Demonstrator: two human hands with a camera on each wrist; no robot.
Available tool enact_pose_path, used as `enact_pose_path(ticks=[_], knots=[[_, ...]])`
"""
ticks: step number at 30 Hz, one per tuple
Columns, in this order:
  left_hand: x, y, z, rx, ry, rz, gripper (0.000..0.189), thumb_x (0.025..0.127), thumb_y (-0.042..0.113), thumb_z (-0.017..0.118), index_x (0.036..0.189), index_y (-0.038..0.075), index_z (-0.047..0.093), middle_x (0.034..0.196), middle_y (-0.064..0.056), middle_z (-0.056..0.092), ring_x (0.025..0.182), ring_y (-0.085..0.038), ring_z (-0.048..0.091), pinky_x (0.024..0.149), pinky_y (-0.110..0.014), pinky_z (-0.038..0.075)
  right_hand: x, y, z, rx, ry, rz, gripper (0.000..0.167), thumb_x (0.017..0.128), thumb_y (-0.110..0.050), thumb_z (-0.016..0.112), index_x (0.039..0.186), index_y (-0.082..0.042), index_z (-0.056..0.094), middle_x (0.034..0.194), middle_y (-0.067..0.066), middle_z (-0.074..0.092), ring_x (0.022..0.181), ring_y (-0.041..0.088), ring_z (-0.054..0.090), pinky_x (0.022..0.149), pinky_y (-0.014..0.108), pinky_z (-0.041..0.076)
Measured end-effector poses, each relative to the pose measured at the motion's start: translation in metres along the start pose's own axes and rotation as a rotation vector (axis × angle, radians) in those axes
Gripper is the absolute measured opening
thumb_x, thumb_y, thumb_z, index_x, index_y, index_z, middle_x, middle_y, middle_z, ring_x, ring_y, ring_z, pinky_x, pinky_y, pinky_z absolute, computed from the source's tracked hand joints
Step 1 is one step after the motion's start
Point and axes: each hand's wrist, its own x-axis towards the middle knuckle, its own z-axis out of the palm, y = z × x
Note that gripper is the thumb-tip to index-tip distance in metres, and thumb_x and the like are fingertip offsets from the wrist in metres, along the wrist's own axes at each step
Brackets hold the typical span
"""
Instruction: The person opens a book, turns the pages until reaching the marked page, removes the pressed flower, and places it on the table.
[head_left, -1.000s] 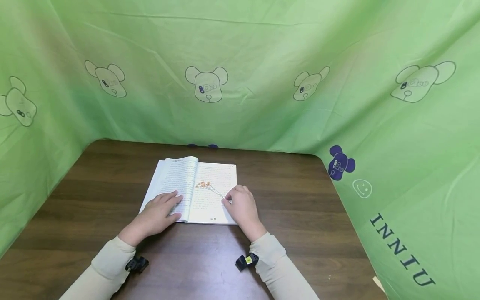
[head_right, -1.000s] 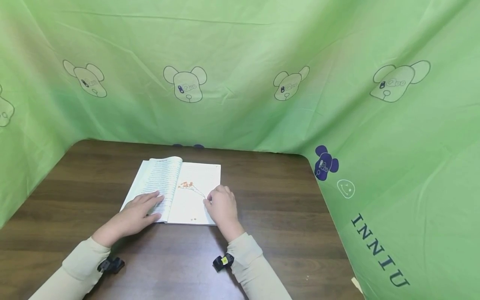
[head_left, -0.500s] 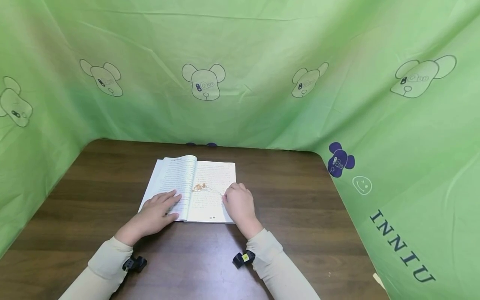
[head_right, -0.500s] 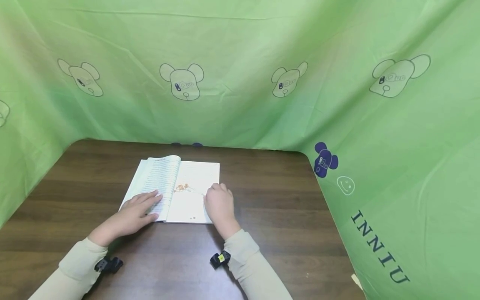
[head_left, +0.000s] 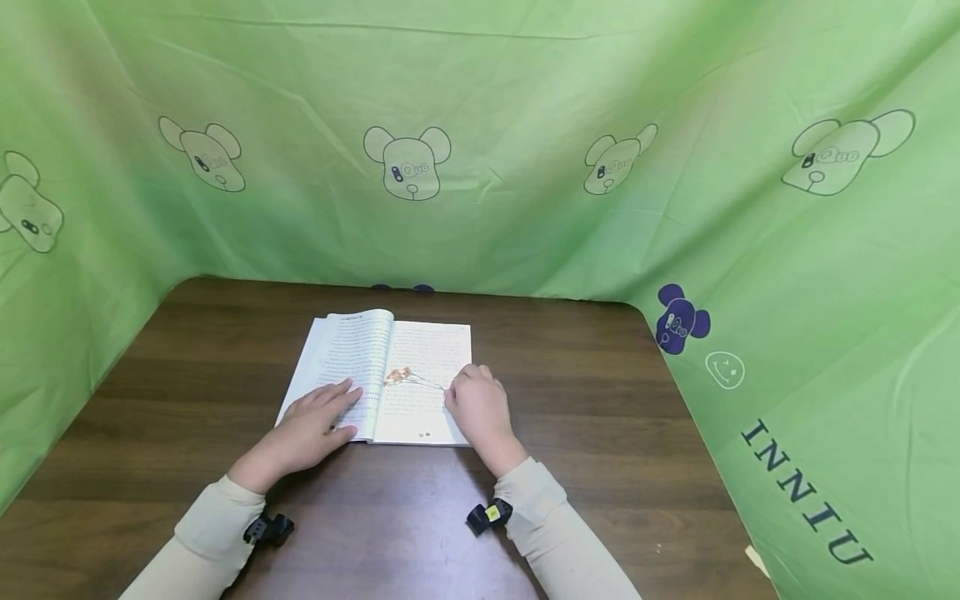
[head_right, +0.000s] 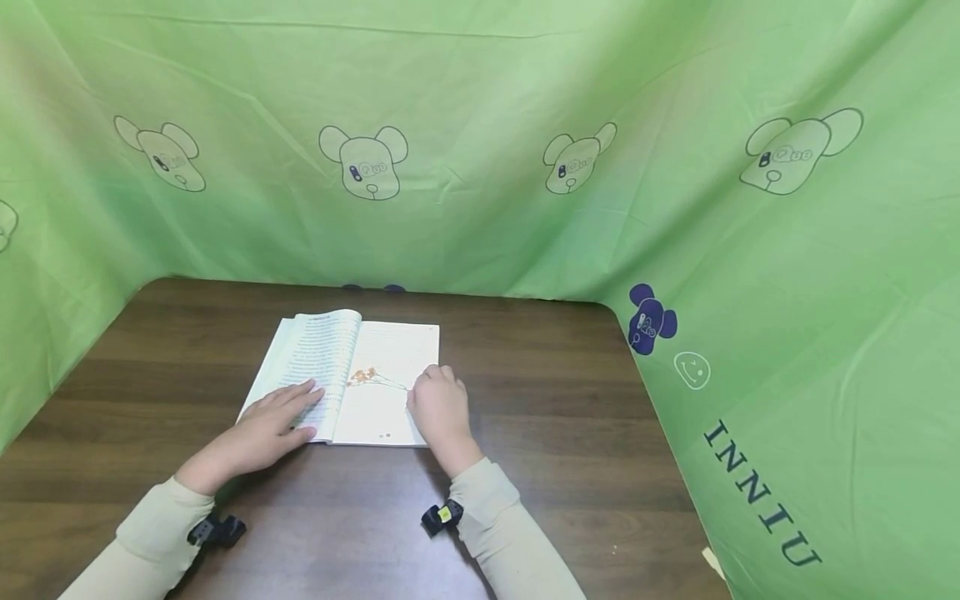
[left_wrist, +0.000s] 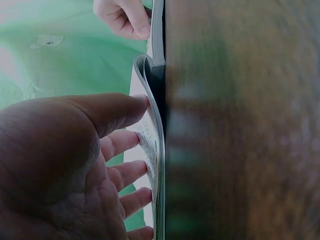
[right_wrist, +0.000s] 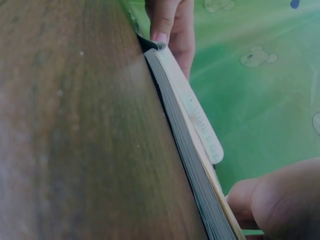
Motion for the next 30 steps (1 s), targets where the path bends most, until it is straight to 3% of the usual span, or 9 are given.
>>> enact_pose_path(ticks=[8,23,30], knots=[[-0.002,0.005,-0.003,-0.009,0.008,-0.012,0.06,0.099,0.025,0.066,0.153,0.007,0.048,0.161,-0.021,0.039,0.145,-0.049,0.036,0.114,-0.07,0.026,0.001,0.005,0.002,0.066,0.005,0.02,0.017,0.087,-0.021,0.073,0.07,-0.017,0.071,0.088,-0.002,0.067,0.089,0.021,0.061,0.072,0.038,0.051],[0.001,-0.003,0.003,0.016,-0.01,-0.026,0.061,0.1,0.029,0.064,0.155,0.01,0.046,0.163,-0.018,0.037,0.147,-0.046,0.034,0.115,-0.069,0.025,0.005,0.016,-0.004,0.219,0.009,0.079,0.015,0.09,-0.021,0.072,0.076,-0.015,0.071,0.094,-0.002,0.069,0.082,0.019,0.065,0.068,0.038,0.055],[0.0,-0.003,0.001,0.024,-0.02,-0.028,0.061,0.1,0.029,0.065,0.155,0.011,0.046,0.163,-0.017,0.037,0.147,-0.046,0.034,0.114,-0.069,0.025,0.01,0.036,-0.014,0.318,0.029,0.133,0.012,0.091,-0.018,0.074,0.08,-0.014,0.072,0.099,-0.001,0.07,0.091,0.019,0.067,0.077,0.038,0.055]])
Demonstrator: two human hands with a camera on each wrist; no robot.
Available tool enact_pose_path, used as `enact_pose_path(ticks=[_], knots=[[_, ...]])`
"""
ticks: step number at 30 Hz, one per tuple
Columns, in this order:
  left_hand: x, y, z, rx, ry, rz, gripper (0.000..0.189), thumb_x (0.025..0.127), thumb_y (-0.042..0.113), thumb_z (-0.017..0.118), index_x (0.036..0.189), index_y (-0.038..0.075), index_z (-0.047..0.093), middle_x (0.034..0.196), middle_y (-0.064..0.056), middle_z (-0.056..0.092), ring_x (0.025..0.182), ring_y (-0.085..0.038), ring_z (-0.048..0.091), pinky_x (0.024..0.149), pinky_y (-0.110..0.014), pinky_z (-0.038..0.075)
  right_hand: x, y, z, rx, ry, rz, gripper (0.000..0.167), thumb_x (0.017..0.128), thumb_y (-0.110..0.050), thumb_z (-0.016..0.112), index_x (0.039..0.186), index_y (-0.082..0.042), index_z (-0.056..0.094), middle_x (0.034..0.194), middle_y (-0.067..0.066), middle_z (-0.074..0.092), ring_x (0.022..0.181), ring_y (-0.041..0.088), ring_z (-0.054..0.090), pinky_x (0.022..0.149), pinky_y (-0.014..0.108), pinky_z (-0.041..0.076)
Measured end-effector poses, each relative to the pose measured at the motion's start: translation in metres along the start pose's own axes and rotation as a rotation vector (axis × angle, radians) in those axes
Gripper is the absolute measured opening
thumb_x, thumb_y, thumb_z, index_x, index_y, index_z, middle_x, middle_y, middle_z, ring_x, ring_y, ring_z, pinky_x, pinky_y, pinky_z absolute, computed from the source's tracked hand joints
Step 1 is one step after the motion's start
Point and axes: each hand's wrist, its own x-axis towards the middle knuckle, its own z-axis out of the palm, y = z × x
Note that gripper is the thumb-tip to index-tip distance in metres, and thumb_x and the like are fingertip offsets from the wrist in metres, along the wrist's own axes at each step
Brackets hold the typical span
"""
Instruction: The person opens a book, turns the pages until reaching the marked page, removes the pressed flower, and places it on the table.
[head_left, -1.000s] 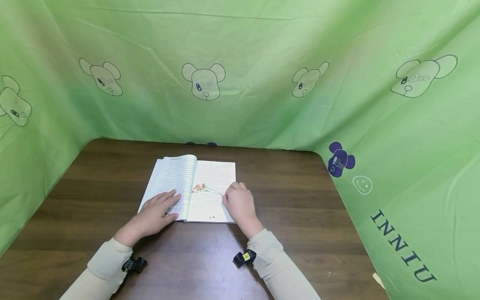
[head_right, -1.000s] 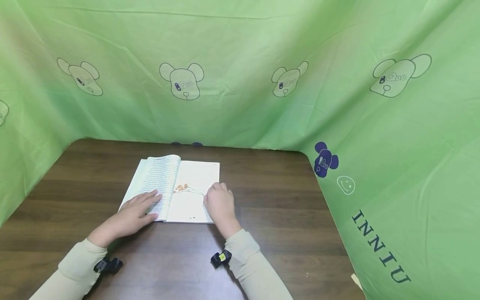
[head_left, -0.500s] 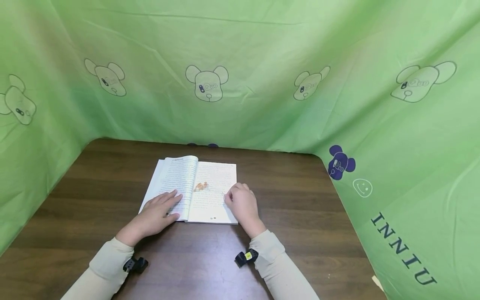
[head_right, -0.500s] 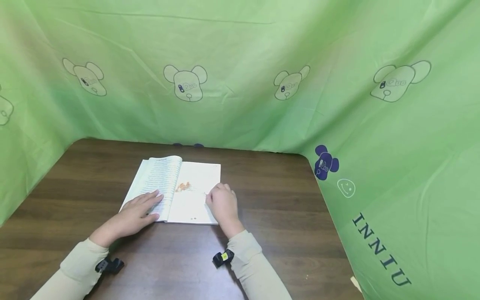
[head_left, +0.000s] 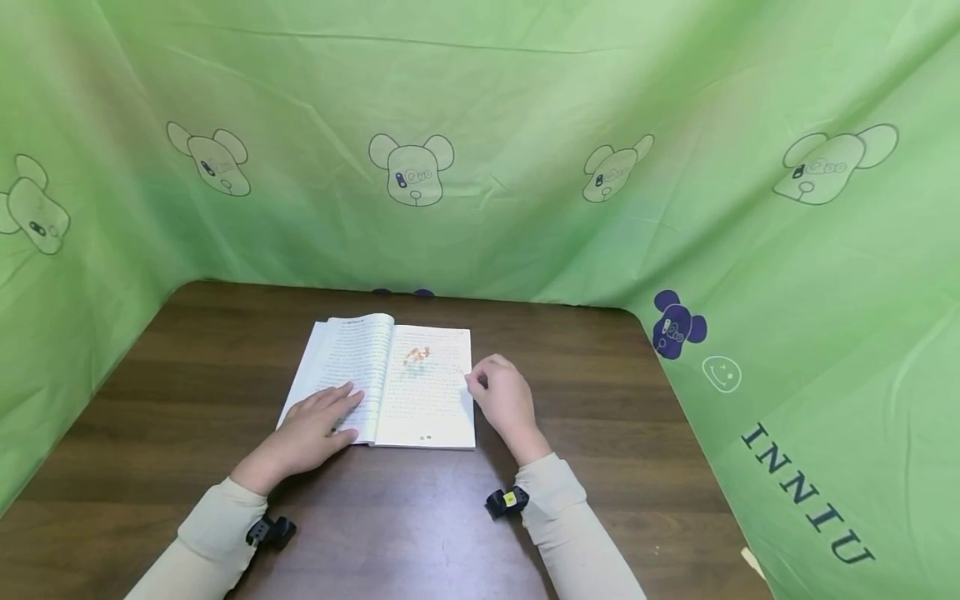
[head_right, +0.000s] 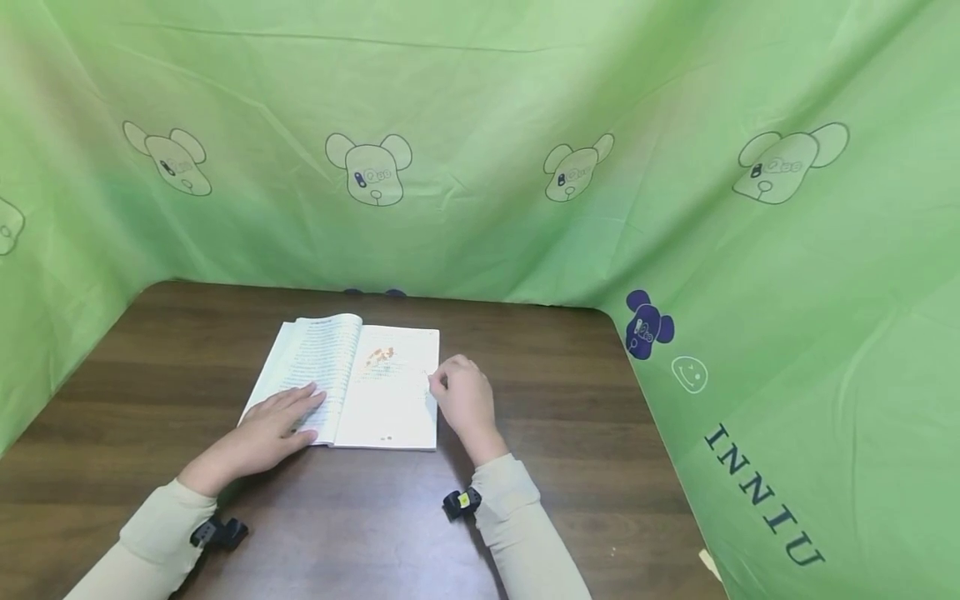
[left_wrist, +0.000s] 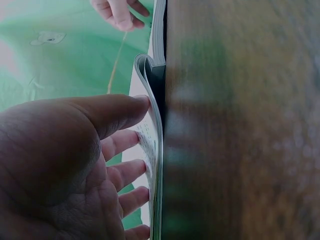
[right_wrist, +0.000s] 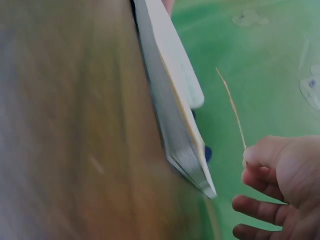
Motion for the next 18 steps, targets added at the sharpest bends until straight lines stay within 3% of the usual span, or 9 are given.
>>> enact_pose_path(ticks=[10,18], knots=[[0.001,-0.008,0.007,-0.019,0.023,0.023,0.063,0.099,0.034,0.065,0.155,0.012,0.047,0.163,-0.018,0.037,0.147,-0.046,0.033,0.113,-0.069,0.024,0.005,0.036,-0.02,0.066,0.051,0.059,0.015,0.092,-0.025,0.074,0.08,-0.015,0.073,0.097,-0.002,0.07,0.093,0.018,0.068,0.081,0.04,0.055],[-0.002,0.001,0.0,-0.009,0.025,0.028,0.061,0.099,0.032,0.066,0.154,0.011,0.048,0.161,-0.019,0.039,0.145,-0.047,0.035,0.113,-0.069,0.026,0.007,0.063,-0.034,0.053,0.068,0.114,0.016,0.092,-0.026,0.075,0.082,-0.014,0.075,0.099,0.0,0.071,0.093,0.021,0.069,0.08,0.042,0.054]])
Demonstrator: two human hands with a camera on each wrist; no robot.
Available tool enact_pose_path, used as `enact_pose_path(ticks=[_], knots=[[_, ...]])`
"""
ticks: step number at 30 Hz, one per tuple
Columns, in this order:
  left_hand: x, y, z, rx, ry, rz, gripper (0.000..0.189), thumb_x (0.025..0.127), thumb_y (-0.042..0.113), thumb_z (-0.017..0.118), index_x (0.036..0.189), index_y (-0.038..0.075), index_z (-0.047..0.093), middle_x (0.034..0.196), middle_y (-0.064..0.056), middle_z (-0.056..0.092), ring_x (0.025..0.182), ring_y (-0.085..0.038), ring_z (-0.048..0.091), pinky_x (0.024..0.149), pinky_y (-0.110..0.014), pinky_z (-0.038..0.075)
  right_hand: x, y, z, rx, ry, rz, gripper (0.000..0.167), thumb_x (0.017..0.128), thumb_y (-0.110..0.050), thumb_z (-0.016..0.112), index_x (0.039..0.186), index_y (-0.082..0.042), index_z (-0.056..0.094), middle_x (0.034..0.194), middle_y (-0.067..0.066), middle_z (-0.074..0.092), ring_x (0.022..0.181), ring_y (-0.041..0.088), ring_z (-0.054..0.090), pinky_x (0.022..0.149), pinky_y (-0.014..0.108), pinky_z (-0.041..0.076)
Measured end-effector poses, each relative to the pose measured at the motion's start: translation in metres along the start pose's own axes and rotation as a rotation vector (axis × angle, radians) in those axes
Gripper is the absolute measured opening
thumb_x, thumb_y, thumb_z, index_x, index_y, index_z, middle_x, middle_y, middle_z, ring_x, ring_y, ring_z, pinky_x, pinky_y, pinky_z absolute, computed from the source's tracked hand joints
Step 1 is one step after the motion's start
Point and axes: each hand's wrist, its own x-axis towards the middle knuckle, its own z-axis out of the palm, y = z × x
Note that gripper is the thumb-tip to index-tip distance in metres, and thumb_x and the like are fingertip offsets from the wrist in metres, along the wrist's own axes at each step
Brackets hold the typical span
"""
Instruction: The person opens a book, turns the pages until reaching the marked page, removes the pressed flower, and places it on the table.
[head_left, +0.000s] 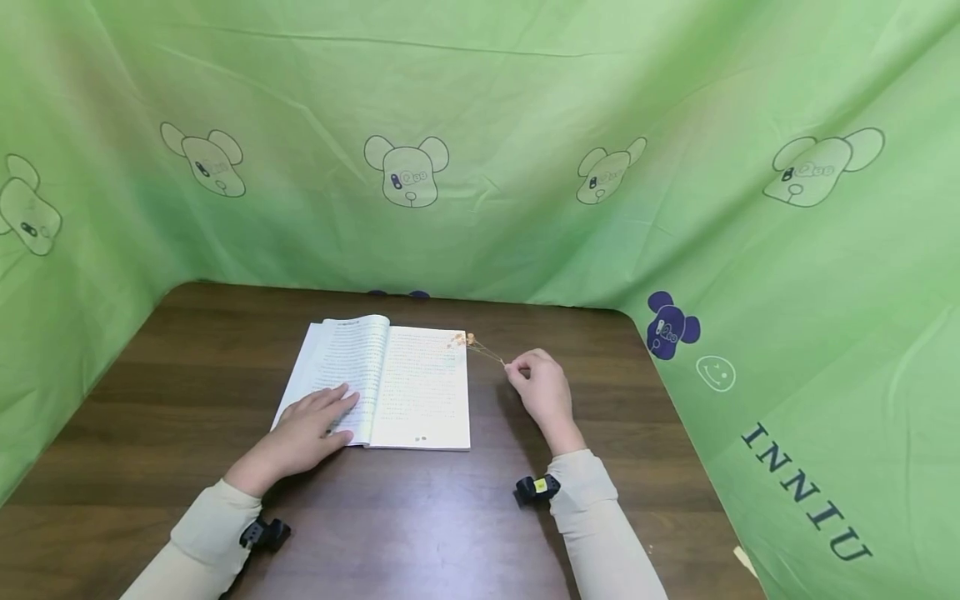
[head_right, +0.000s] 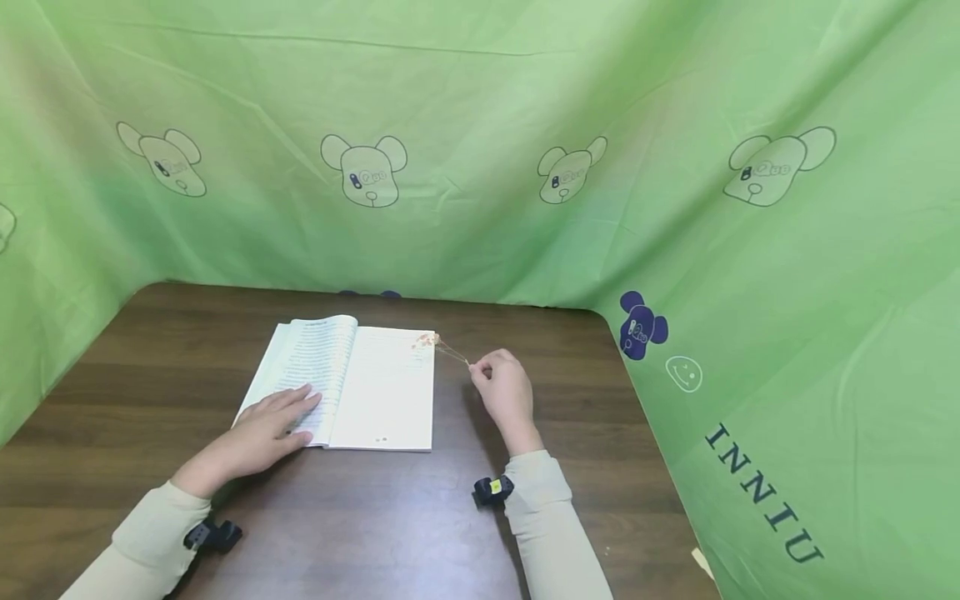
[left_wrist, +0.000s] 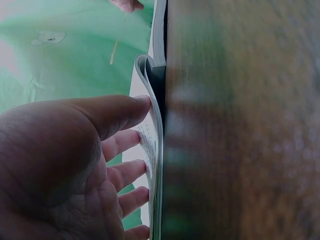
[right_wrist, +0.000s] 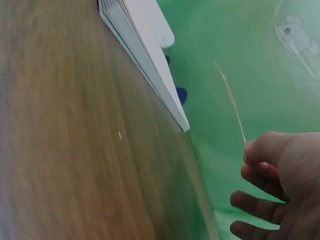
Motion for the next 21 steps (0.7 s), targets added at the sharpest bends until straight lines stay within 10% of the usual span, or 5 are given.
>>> enact_pose_path(ticks=[21], knots=[[0.001,0.002,-0.003,0.016,-0.03,-0.018,0.06,0.1,0.03,0.065,0.154,0.011,0.047,0.162,-0.018,0.038,0.147,-0.046,0.035,0.114,-0.069,0.025,0.001,0.03,-0.004,-0.125,-0.044,0.194,0.019,0.09,-0.031,0.071,0.084,-0.015,0.079,0.103,0.003,0.072,0.097,0.027,0.07,0.076,0.047,0.054]])
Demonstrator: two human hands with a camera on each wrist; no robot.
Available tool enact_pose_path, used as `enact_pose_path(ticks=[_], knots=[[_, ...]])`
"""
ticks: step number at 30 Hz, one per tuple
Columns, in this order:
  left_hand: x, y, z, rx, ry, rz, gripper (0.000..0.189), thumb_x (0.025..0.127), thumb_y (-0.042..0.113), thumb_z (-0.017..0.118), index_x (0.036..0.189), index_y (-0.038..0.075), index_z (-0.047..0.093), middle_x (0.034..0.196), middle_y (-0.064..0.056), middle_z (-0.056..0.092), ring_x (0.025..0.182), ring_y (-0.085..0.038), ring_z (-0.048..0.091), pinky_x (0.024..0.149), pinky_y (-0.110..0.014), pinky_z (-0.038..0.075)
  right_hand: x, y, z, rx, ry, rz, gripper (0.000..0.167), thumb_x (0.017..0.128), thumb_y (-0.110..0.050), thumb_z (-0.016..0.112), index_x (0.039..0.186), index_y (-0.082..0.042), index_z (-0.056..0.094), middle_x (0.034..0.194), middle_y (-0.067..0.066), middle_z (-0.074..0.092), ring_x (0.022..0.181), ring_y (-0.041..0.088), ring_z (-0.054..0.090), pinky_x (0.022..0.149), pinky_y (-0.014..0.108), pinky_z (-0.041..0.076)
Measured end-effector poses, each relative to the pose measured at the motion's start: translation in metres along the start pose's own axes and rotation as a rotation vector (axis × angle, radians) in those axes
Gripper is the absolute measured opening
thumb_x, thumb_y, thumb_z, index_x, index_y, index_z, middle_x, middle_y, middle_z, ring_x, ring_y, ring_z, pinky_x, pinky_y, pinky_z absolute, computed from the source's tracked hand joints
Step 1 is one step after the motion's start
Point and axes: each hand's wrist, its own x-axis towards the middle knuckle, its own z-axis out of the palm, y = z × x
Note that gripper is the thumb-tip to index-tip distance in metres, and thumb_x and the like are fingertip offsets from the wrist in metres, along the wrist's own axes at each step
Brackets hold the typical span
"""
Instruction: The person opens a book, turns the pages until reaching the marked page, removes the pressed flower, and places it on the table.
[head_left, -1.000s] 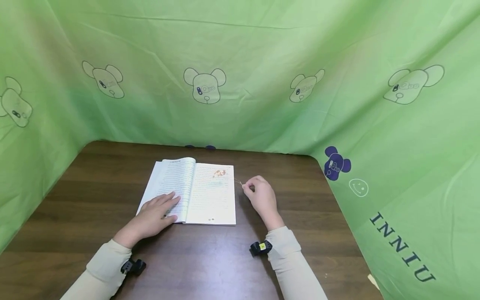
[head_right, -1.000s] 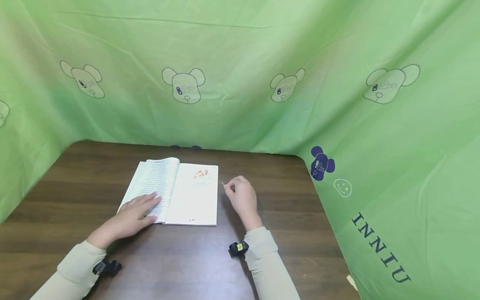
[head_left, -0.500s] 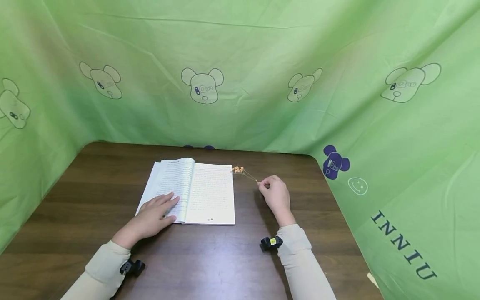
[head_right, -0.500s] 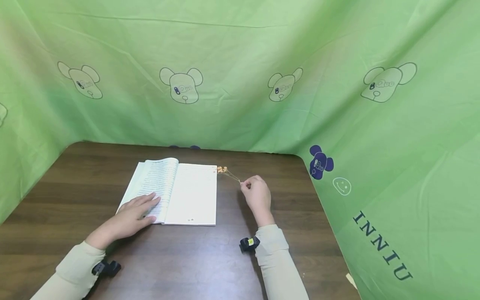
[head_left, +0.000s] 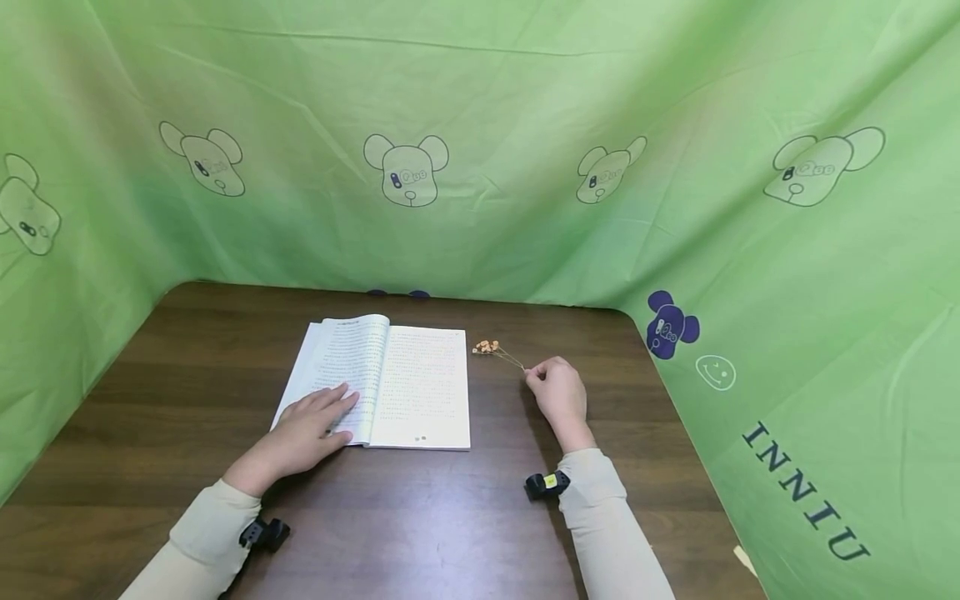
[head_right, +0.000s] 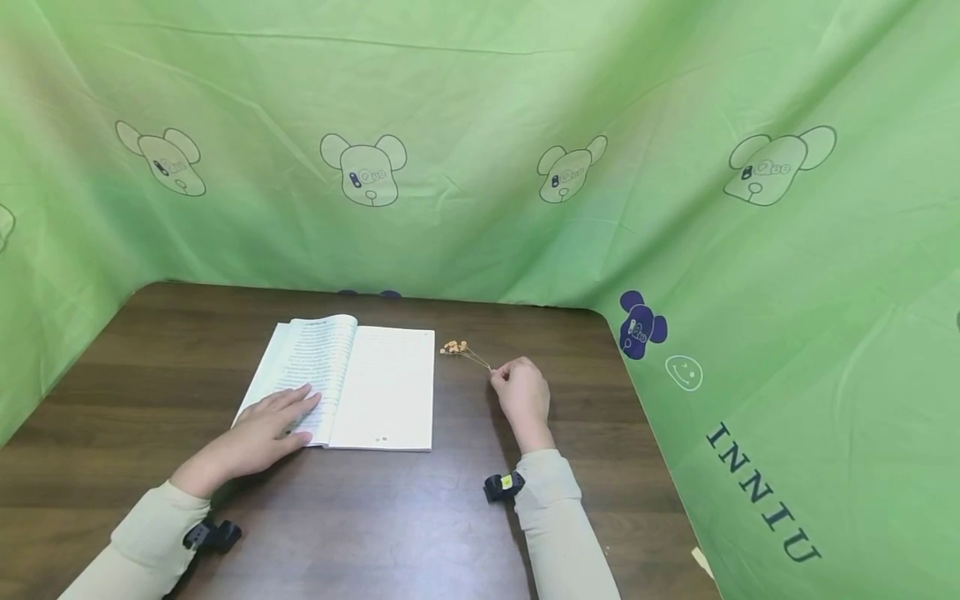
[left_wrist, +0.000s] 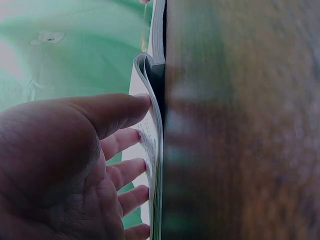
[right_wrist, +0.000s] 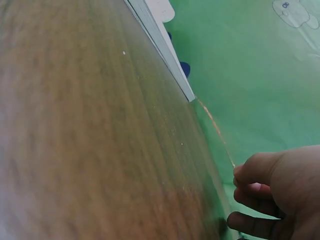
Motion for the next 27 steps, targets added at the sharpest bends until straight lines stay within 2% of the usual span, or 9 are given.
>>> enact_pose_path(ticks=[14,27], knots=[[-0.001,0.002,-0.002,-0.007,-0.002,0.005,0.061,0.1,0.029,0.065,0.154,0.01,0.047,0.162,-0.019,0.038,0.147,-0.047,0.035,0.114,-0.069,0.026,0.002,0.009,0.006,-0.058,0.008,-0.055,0.018,0.089,-0.027,0.073,0.08,-0.013,0.081,0.099,0.008,0.074,0.101,0.036,0.066,0.089,0.052,0.049],[0.0,0.001,-0.002,-0.007,-0.015,-0.001,0.061,0.1,0.029,0.065,0.155,0.01,0.046,0.163,-0.019,0.037,0.147,-0.047,0.033,0.114,-0.07,0.024,0.002,0.01,0.01,-0.07,0.033,-0.071,0.018,0.088,-0.027,0.074,0.078,-0.014,0.08,0.099,0.008,0.074,0.098,0.034,0.065,0.085,0.049,0.047]])
